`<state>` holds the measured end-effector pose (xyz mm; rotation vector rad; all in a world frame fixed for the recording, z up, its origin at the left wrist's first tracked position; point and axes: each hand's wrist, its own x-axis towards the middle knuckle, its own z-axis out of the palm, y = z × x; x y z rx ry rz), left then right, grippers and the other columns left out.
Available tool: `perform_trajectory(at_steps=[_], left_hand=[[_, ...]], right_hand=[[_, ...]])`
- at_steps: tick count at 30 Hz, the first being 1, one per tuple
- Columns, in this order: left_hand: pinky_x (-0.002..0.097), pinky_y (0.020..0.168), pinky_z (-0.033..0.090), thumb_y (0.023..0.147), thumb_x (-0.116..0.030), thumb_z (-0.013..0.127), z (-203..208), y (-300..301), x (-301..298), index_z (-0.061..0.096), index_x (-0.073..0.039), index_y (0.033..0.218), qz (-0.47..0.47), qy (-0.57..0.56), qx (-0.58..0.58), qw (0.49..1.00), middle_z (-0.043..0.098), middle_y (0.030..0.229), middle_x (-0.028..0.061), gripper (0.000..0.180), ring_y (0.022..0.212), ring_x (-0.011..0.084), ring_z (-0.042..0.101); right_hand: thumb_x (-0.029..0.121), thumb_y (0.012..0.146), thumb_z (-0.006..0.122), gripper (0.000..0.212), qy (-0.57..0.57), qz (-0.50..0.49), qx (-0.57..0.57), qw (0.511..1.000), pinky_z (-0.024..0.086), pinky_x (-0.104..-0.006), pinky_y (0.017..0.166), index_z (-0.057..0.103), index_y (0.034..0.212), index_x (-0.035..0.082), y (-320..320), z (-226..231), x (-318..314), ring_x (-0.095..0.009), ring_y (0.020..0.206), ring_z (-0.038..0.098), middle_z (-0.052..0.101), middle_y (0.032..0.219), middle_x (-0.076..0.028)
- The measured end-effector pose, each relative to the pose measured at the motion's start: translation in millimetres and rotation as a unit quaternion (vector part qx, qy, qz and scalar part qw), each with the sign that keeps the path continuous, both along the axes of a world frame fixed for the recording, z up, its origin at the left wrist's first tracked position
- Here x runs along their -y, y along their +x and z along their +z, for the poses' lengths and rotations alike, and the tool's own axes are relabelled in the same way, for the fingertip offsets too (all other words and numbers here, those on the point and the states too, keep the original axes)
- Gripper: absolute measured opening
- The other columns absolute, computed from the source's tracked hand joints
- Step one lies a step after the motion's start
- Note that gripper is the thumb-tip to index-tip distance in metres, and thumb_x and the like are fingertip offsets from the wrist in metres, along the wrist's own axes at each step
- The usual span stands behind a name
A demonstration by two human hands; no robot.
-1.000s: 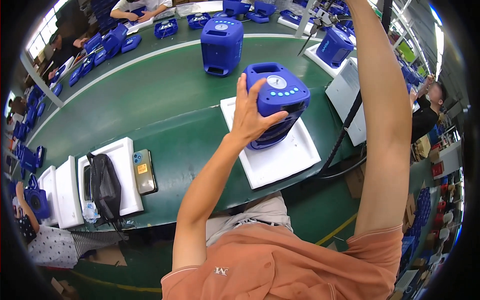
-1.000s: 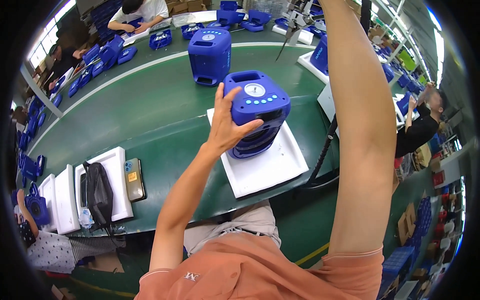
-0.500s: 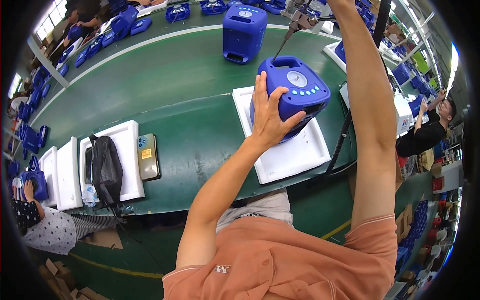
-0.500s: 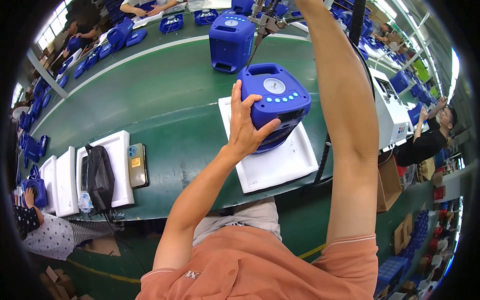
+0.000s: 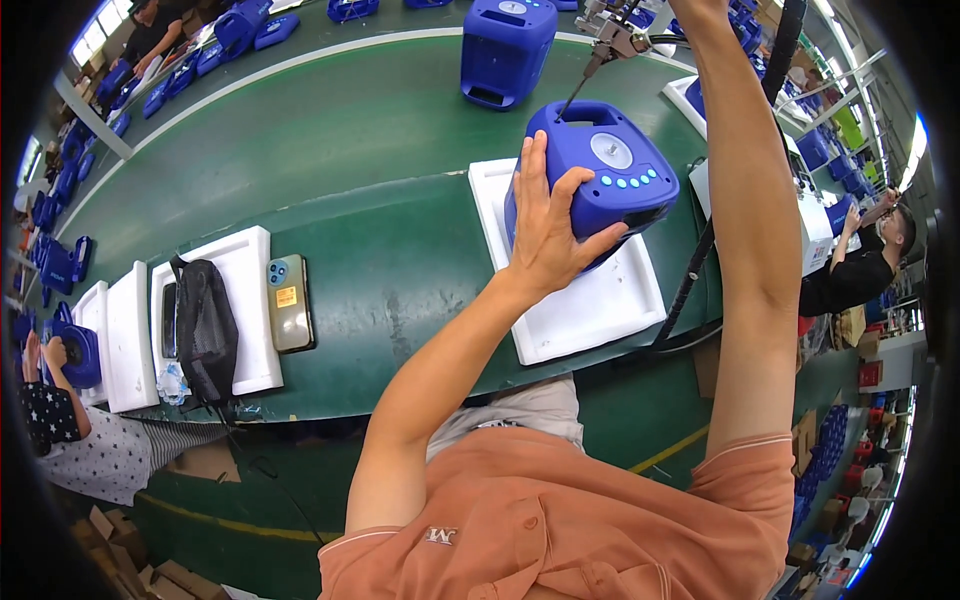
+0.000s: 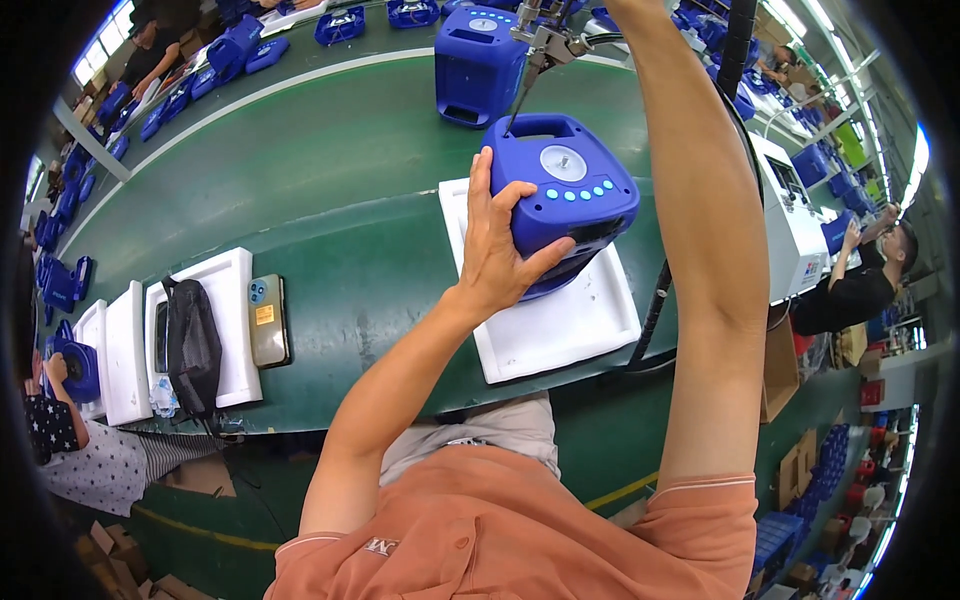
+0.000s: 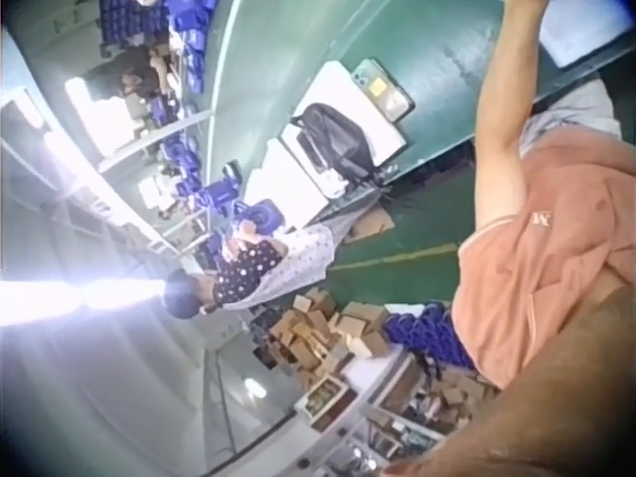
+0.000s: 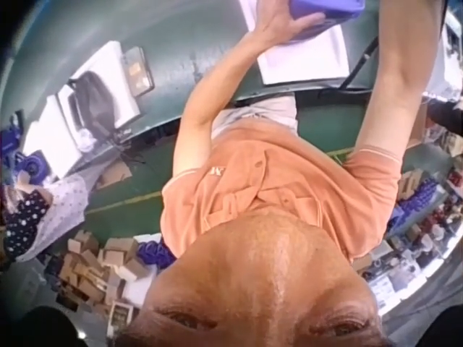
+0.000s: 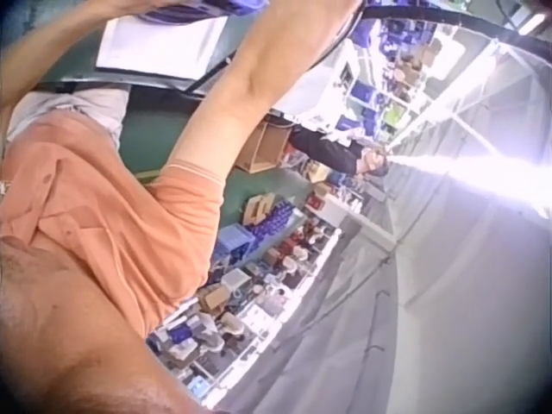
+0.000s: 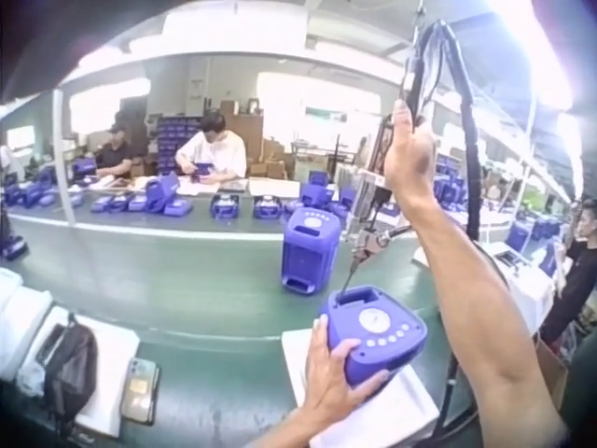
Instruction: The person assembles blue electronic portable devices on an assembly line by driving screws into components with an electric screwdriver.
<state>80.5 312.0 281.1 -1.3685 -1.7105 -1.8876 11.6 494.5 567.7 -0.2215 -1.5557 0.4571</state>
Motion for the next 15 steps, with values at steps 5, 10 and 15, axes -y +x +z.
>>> perform_trajectory(at_steps=[5, 10, 15], left_hand=[[0.0608, 0.116, 0.029, 0.076, -0.038, 0.089, 0.7, -1.5, 2.0, 0.045, -0.020, 0.136, 0.009, -0.029, -0.017, 0.999, 0.013, 0.162, 0.0372, 0.077, 0.148, 0.0584, 0.020], [0.0647, 0.115, 0.026, 0.071, -0.036, 0.092, 1.8, -3.1, 0.6, 0.047, -0.017, 0.135, -0.006, -0.006, -0.009, 1.000, 0.015, 0.160, 0.0382, 0.081, 0.146, 0.0600, 0.021], [0.0629, 0.115, 0.030, 0.073, -0.037, 0.091, 2.0, -2.3, 4.2, 0.048, -0.015, 0.135, -0.007, -0.011, -0.024, 1.000, 0.017, 0.159, 0.0394, 0.079, 0.145, 0.0612, 0.024]], right_hand=[[0.045, 0.106, 0.056, 0.054, 0.010, -0.011, -0.007, 1.000, 0.047, -0.0376, 0.057, 0.066, 0.086, -0.004, -5.7, -12.0, 9.6, -0.019, 0.057, 0.058, 0.060, 0.064, -0.008], [0.036, 0.107, 0.058, 0.037, -0.416, 0.573, -0.056, 0.704, 0.045, -0.0276, 0.053, 0.069, 0.100, 0.001, 27.4, 4.4, 39.9, -0.011, 0.054, 0.054, 0.062, 0.072, 0.000], [0.036, 0.107, 0.058, 0.032, 0.135, 0.111, -0.161, 0.971, 0.043, -0.0242, 0.056, 0.065, 0.112, 0.005, -17.0, -16.3, 30.9, -0.005, 0.064, 0.053, 0.060, 0.077, 0.002]])
